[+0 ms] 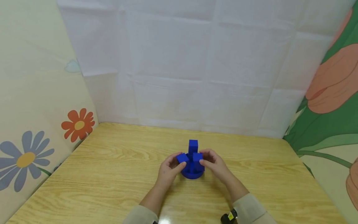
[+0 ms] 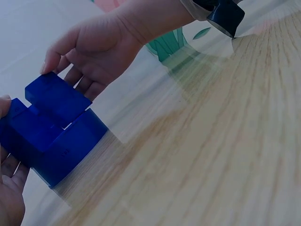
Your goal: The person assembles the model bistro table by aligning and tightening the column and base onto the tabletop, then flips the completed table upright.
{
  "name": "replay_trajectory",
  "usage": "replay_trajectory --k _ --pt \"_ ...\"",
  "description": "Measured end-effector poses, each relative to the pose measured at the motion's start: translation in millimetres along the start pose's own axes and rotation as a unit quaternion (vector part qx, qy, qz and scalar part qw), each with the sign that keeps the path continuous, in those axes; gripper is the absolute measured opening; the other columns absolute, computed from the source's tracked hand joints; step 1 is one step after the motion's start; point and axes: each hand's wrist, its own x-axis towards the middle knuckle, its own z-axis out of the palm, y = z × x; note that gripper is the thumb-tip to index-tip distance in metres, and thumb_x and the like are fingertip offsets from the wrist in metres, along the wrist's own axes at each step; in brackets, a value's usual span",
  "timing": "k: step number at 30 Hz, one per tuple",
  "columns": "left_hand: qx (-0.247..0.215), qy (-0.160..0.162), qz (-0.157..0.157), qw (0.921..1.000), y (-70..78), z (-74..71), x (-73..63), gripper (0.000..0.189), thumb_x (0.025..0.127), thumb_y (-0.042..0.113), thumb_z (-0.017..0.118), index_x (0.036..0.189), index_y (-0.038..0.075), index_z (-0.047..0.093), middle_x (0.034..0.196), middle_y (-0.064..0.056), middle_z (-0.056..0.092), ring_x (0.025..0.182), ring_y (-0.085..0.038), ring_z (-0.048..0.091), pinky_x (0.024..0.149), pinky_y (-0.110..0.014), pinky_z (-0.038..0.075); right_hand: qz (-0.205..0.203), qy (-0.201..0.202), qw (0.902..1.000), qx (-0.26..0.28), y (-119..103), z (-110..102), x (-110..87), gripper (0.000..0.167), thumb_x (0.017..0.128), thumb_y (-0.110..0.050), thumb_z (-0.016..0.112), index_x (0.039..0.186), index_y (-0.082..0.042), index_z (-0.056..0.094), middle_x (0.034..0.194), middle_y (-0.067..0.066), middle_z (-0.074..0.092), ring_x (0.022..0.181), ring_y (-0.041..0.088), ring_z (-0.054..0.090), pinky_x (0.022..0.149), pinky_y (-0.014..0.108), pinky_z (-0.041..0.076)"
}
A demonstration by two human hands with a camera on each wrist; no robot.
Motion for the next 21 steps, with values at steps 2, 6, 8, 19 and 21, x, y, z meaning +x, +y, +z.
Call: replay_trajectory --k 2,6,8,19,21 --pt "-0.003 -0.001 -0.003 1.0000 0.0 -0.1 -0.2 0.043 0.086 0.000 0.071 0.127 -0.003 0.060 0.123 -0.022 0.063 0.100 -0.005 0.062 0.089 -0.016 0.050 0.006 0.010 0.9999 -0.010 0.6 0.8 1.0 0.038 0.092 -0.008 0.064 0.128 0.002 0.056 0.117 0.020 0.061 0.102 0.014 0.056 0.091 0.027 0.046" --pt "-0.002 0.000 -0.002 1.0000 0.5 -0.2 -0.5 0.043 0.086 0.000 0.071 0.127 -0.003 0.060 0.123 -0.023 0.063 0.100 -0.005 0.062 0.089 -0.016 0.050 0.019 0.017 0.9988 -0.042 1.1 1.4 2.8 0.042 0.091 -0.012 0.066 0.131 -0.005 0.056 0.113 0.017 0.062 0.099 0.016 0.055 0.085 0.028 0.047" --pt "-0.001 0.000 -0.002 1.0000 0.7 -0.3 -0.7 0.043 0.086 0.001 0.071 0.128 -0.003 0.060 0.123 -0.023 0.063 0.100 -0.005 0.062 0.089 -0.016 0.050 0.024 0.013 0.9979 -0.058 1.1 1.5 3.9 0.045 0.091 -0.015 0.067 0.134 -0.008 0.055 0.113 0.015 0.062 0.097 0.017 0.054 0.081 0.028 0.046" --pt "0.007 -0.002 -0.003 1.0000 1.2 -0.9 -1.1 0.044 0.087 0.003 0.071 0.129 -0.003 0.059 0.125 -0.022 0.063 0.103 -0.009 0.061 0.089 -0.015 0.050 0.062 -0.006 0.9964 -0.058 1.3 2.2 10.9 0.048 0.093 -0.023 0.067 0.139 -0.017 0.054 0.124 0.013 0.058 0.099 0.021 0.050 0.078 0.028 0.046" --pt "0.007 -0.001 -0.003 1.0000 0.6 -1.1 -0.7 0.044 0.086 0.002 0.071 0.128 -0.003 0.059 0.124 -0.022 0.063 0.102 -0.008 0.061 0.089 -0.015 0.050 0.061 -0.009 0.9969 -0.048 1.4 2.4 11.3 0.048 0.093 -0.021 0.066 0.139 -0.015 0.053 0.128 0.014 0.058 0.103 0.023 0.052 0.082 0.031 0.049"
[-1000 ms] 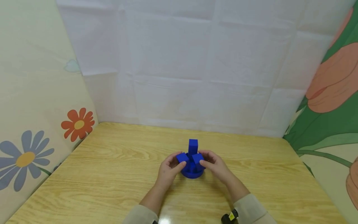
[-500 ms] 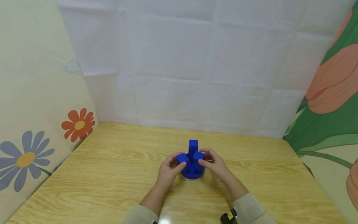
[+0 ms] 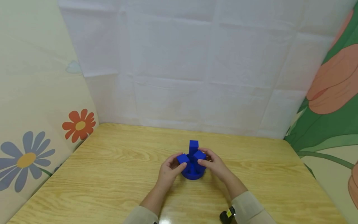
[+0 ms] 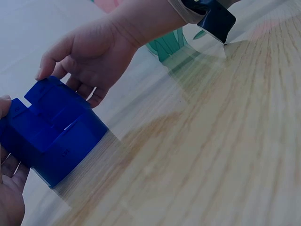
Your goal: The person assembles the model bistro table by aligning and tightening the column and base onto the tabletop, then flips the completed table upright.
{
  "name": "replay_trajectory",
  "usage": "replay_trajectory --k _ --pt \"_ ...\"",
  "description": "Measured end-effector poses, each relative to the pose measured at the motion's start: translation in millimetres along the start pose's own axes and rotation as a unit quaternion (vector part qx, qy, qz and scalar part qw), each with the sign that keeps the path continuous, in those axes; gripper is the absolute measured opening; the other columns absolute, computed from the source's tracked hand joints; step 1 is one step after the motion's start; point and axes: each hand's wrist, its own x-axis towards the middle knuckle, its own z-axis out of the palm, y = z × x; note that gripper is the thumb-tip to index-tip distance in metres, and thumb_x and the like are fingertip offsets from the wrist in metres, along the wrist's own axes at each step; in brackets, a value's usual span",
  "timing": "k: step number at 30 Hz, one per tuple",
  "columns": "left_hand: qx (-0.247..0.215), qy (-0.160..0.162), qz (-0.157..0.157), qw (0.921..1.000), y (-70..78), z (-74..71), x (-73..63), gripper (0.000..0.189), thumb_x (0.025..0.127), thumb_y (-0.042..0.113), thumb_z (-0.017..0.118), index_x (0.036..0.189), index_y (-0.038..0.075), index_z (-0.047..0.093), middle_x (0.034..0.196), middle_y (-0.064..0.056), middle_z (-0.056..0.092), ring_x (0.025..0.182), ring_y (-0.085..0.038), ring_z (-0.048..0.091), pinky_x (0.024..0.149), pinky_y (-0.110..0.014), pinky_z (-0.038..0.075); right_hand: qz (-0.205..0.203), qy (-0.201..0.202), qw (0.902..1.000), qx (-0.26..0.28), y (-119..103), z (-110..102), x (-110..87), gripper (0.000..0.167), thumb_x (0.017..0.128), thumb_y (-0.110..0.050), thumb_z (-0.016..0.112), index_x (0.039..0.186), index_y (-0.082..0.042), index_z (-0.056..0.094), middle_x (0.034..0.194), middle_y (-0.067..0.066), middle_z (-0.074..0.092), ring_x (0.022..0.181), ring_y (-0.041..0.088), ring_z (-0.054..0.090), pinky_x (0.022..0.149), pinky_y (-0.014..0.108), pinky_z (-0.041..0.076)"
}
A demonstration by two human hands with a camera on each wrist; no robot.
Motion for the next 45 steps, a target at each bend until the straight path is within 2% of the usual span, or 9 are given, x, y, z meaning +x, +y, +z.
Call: replay_trajectory --k 3,7,12,17,20,26,29,36,45 --pt "-0.003 0.001 0.001 1.0000 -1.3 0.1 0.6 0.044 0.086 0.001 0.071 0.127 -0.003 0.060 0.122 -0.023 0.064 0.100 -0.006 0.062 0.088 -0.016 0.050 0.002 -0.007 0.9998 0.017 0.6 -0.1 0.1 0.048 0.093 -0.021 0.065 0.139 -0.012 0.052 0.134 0.016 0.056 0.111 0.025 0.054 0.091 0.038 0.051" --pt "-0.003 0.000 0.001 1.0000 -1.8 -0.2 0.8 0.044 0.085 0.001 0.072 0.127 -0.004 0.060 0.122 -0.023 0.064 0.100 -0.005 0.062 0.088 -0.016 0.050 -0.004 -0.017 0.9988 0.046 -0.3 0.2 -0.2 0.048 0.094 -0.018 0.063 0.139 -0.005 0.049 0.137 0.020 0.054 0.118 0.027 0.054 0.101 0.044 0.047" --pt "-0.001 0.001 0.002 1.0000 -2.2 -0.3 0.6 0.044 0.085 0.001 0.071 0.127 -0.004 0.059 0.122 -0.023 0.064 0.099 -0.005 0.062 0.088 -0.016 0.050 -0.003 -0.018 0.9972 0.073 -0.7 0.2 -0.2 0.049 0.093 -0.012 0.064 0.139 -0.002 0.048 0.138 0.022 0.052 0.122 0.029 0.053 0.106 0.046 0.044" --pt "-0.003 0.003 0.002 1.0000 -2.7 0.2 0.5 0.043 0.085 0.000 0.071 0.126 -0.004 0.060 0.121 -0.024 0.064 0.098 -0.004 0.062 0.088 -0.016 0.051 0.011 -0.004 0.9969 0.078 0.6 0.1 0.2 0.053 0.092 -0.014 0.066 0.139 -0.003 0.047 0.138 0.022 0.052 0.126 0.033 0.051 0.107 0.050 0.042" --pt "-0.004 0.002 0.004 1.0000 -2.5 0.4 0.1 0.043 0.085 0.000 0.071 0.127 -0.004 0.060 0.122 -0.024 0.063 0.098 -0.004 0.062 0.088 -0.016 0.051 0.013 0.005 0.9966 0.081 2.7 0.2 1.4 0.053 0.092 -0.012 0.066 0.140 -0.003 0.046 0.137 0.022 0.053 0.125 0.032 0.052 0.107 0.049 0.043" --pt "-0.005 -0.002 0.005 1.0000 -2.2 0.2 0.1 0.045 0.086 0.000 0.071 0.128 -0.005 0.059 0.121 -0.024 0.063 0.098 -0.005 0.062 0.088 -0.016 0.051 0.007 0.042 0.9942 0.098 6.0 0.6 3.4 0.045 0.092 -0.007 0.065 0.134 0.002 0.049 0.121 0.016 0.059 0.106 0.018 0.055 0.093 0.027 0.047" --pt "-0.004 -0.001 0.004 1.0000 -2.3 0.0 0.4 0.044 0.085 0.000 0.071 0.128 -0.005 0.059 0.120 -0.023 0.064 0.098 -0.004 0.062 0.087 -0.016 0.051 0.002 0.058 0.9921 0.111 7.2 -0.4 2.9 0.042 0.092 -0.005 0.064 0.130 0.004 0.050 0.113 0.011 0.060 0.099 0.013 0.055 0.088 0.021 0.046" --pt "-0.005 0.001 0.006 1.0000 -2.1 -0.5 1.0 0.044 0.085 -0.002 0.071 0.127 -0.005 0.059 0.119 -0.023 0.064 0.096 -0.002 0.062 0.087 -0.015 0.051 -0.005 0.052 0.9883 0.143 9.2 -4.8 -2.6 0.042 0.090 0.000 0.061 0.128 0.009 0.047 0.101 0.003 0.058 0.090 0.010 0.055 0.079 0.024 0.049" --pt "-0.006 0.003 0.007 1.0000 -2.6 -0.4 1.5 0.043 0.084 -0.002 0.071 0.126 -0.005 0.060 0.117 -0.023 0.065 0.095 -0.002 0.062 0.086 -0.015 0.051 0.010 0.009 0.9932 0.116 10.3 -11.5 -5.6 0.055 0.092 -0.008 0.063 0.143 0.000 0.043 0.105 -0.002 0.056 0.091 0.013 0.051 0.078 0.025 0.046"
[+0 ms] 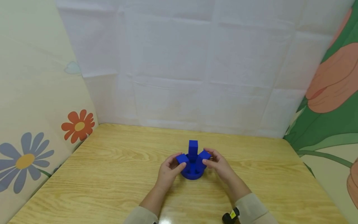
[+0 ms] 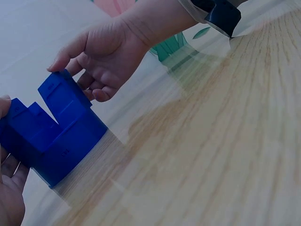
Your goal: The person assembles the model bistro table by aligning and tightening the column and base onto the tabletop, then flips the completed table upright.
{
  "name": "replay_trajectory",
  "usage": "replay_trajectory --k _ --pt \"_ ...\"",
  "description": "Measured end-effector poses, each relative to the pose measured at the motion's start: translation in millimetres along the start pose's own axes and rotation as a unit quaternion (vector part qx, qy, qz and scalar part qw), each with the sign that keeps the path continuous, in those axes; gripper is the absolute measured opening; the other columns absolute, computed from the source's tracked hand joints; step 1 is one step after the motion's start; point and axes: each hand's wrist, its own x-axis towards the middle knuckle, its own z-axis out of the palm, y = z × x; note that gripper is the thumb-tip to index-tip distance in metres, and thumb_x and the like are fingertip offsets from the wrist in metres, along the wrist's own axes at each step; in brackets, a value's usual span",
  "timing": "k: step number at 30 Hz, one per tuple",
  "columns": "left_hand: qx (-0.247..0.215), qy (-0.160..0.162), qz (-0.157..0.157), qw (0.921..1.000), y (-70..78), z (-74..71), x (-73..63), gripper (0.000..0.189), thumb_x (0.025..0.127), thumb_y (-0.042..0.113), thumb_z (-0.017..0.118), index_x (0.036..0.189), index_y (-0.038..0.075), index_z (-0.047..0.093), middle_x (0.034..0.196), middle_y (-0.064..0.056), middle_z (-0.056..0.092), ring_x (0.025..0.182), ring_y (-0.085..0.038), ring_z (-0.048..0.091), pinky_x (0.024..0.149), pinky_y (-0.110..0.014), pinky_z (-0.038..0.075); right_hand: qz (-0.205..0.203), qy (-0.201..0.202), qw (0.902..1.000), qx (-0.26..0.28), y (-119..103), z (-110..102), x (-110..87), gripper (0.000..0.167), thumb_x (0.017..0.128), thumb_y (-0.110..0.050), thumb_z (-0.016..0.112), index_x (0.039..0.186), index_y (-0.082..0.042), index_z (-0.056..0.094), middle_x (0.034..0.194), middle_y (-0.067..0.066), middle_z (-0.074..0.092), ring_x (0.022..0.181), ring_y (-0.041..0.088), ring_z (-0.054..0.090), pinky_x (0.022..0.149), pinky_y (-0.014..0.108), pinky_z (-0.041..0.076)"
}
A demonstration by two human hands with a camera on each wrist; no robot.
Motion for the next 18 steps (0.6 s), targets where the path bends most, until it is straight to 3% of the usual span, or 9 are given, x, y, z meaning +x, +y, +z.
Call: replay_trajectory --k 7,12,15,18 --pt "-0.002 -0.001 -0.001 1.0000 0.5 0.3 -0.5 0.044 0.085 -0.001 0.071 0.127 -0.005 0.059 0.116 -0.021 0.065 0.095 -0.003 0.062 0.086 -0.015 0.051 0.009 0.002 0.9999 -0.010 -0.4 -1.6 -1.1 0.055 0.093 -0.011 0.064 0.144 -0.003 0.043 0.114 0.008 0.054 0.091 0.015 0.050 0.077 0.024 0.045" --pt "0.001 -0.001 -0.002 1.0000 1.0 0.2 -0.7 0.043 0.085 -0.001 0.071 0.127 -0.004 0.060 0.117 -0.022 0.065 0.095 -0.004 0.062 0.086 -0.016 0.051 -0.005 0.008 1.0000 0.002 0.3 -2.6 -3.9 0.052 0.093 -0.007 0.063 0.139 0.004 0.042 0.127 0.016 0.052 0.097 0.012 0.052 0.083 0.023 0.047" --pt "0.001 -0.001 -0.004 1.0000 0.5 0.1 -0.2 0.043 0.085 -0.001 0.071 0.126 -0.004 0.060 0.118 -0.022 0.065 0.096 -0.003 0.062 0.087 -0.016 0.051 -0.024 0.005 0.9995 0.018 1.0 -4.5 -6.8 0.049 0.093 -0.004 0.059 0.137 0.010 0.041 0.125 0.013 0.056 0.100 0.008 0.055 0.088 0.021 0.048" --pt "0.000 -0.003 -0.006 1.0000 0.6 -0.1 -0.2 0.043 0.085 -0.001 0.071 0.127 -0.003 0.060 0.120 -0.023 0.064 0.097 -0.003 0.062 0.087 -0.015 0.051 -0.030 -0.005 0.9983 0.050 2.0 -7.3 -8.9 0.048 0.095 -0.003 0.053 0.137 0.014 0.038 0.114 0.000 0.061 0.100 0.003 0.057 0.090 0.020 0.049"
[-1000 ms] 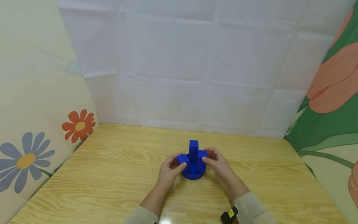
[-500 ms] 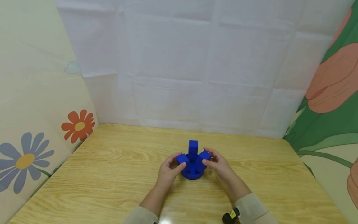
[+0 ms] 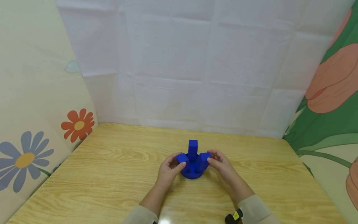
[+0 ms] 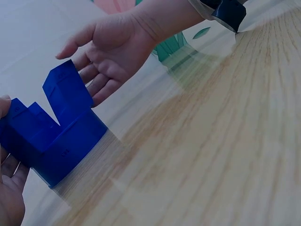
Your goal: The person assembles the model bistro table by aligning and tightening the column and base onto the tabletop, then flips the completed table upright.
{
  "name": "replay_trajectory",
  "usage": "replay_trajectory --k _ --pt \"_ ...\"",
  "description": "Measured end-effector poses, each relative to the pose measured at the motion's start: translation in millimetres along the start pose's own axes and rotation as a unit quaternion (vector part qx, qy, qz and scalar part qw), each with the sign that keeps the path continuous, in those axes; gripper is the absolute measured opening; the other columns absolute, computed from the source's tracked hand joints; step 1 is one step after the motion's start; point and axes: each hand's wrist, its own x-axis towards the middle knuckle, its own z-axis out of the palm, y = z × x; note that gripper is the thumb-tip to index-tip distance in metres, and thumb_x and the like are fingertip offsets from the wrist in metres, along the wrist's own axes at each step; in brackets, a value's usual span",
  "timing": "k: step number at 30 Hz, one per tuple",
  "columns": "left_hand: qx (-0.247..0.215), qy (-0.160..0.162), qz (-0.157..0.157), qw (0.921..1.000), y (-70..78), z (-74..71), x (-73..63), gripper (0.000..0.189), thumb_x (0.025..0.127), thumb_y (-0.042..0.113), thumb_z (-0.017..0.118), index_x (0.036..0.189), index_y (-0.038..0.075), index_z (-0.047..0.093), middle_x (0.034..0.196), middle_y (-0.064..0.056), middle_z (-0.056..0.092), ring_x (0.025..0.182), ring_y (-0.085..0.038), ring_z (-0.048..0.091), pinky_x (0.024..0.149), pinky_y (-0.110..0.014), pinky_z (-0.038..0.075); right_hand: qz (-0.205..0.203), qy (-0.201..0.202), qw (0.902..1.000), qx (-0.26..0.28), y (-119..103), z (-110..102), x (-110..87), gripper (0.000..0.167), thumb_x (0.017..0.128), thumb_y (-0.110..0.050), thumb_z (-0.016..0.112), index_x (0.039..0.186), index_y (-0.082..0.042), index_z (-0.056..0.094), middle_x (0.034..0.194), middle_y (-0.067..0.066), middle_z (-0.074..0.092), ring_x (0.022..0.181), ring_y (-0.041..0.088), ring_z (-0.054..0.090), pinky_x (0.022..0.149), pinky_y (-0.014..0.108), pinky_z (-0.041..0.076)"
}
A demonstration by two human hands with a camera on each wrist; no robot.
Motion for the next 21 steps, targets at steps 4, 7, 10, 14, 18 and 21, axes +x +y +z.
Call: replay_trajectory --k 4,7,10,14,18,21 --pt "-0.001 -0.001 0.000 1.0000 0.7 0.0 -0.5 0.044 0.085 -0.001 0.071 0.128 -0.003 0.059 0.121 -0.023 0.063 0.097 -0.003 0.062 0.087 -0.015 0.051 -0.002 -0.011 0.9996 0.027 0.9 -3.6 -3.2 0.047 0.095 -0.003 0.051 0.134 0.018 0.036 0.103 -0.011 0.061 0.095 0.001 0.060 0.089 0.020 0.051" --pt "0.001 0.000 0.002 1.0000 0.7 0.2 -0.5 0.044 0.085 -0.001 0.071 0.128 -0.004 0.059 0.121 -0.023 0.064 0.097 -0.002 0.062 0.087 -0.015 0.051 -0.008 -0.019 0.9997 0.015 2.0 -6.5 -6.1 0.047 0.093 -0.003 0.054 0.131 0.018 0.038 0.100 -0.012 0.061 0.093 0.002 0.060 0.086 0.022 0.053" --pt "0.001 0.002 -0.001 1.0000 0.9 0.5 -0.3 0.044 0.085 -0.001 0.070 0.128 -0.004 0.059 0.120 -0.022 0.064 0.096 -0.001 0.062 0.087 -0.015 0.051 -0.016 -0.037 0.9991 -0.010 3.0 -9.2 -7.8 0.048 0.093 -0.004 0.058 0.132 0.017 0.040 0.101 -0.013 0.061 0.093 0.004 0.059 0.083 0.022 0.052" --pt "0.002 0.002 -0.002 1.0000 2.1 0.9 -0.8 0.044 0.086 -0.001 0.070 0.128 -0.005 0.059 0.121 -0.022 0.064 0.097 -0.001 0.062 0.087 -0.014 0.050 -0.023 -0.063 0.9964 -0.052 3.3 -10.6 -8.1 0.052 0.095 -0.009 0.061 0.138 0.012 0.040 0.105 -0.009 0.059 0.097 0.007 0.055 0.084 0.021 0.050" --pt "0.005 0.001 -0.008 1.0000 3.1 1.0 -1.1 0.045 0.086 0.000 0.070 0.129 -0.004 0.058 0.122 -0.022 0.063 0.097 -0.002 0.062 0.087 -0.014 0.050 -0.020 -0.076 0.9933 -0.085 2.9 -9.7 -7.6 0.055 0.096 -0.016 0.063 0.142 0.005 0.041 0.111 -0.004 0.057 0.100 0.011 0.053 0.085 0.021 0.049" --pt "0.007 -0.001 -0.007 0.9999 4.4 1.1 -1.8 0.046 0.086 0.002 0.071 0.130 -0.004 0.058 0.122 -0.021 0.063 0.098 -0.002 0.061 0.088 -0.014 0.050 -0.017 -0.072 0.9938 -0.084 3.2 -7.5 -7.4 0.056 0.096 -0.018 0.063 0.143 0.004 0.042 0.118 0.001 0.060 0.103 0.010 0.055 0.087 0.022 0.050"
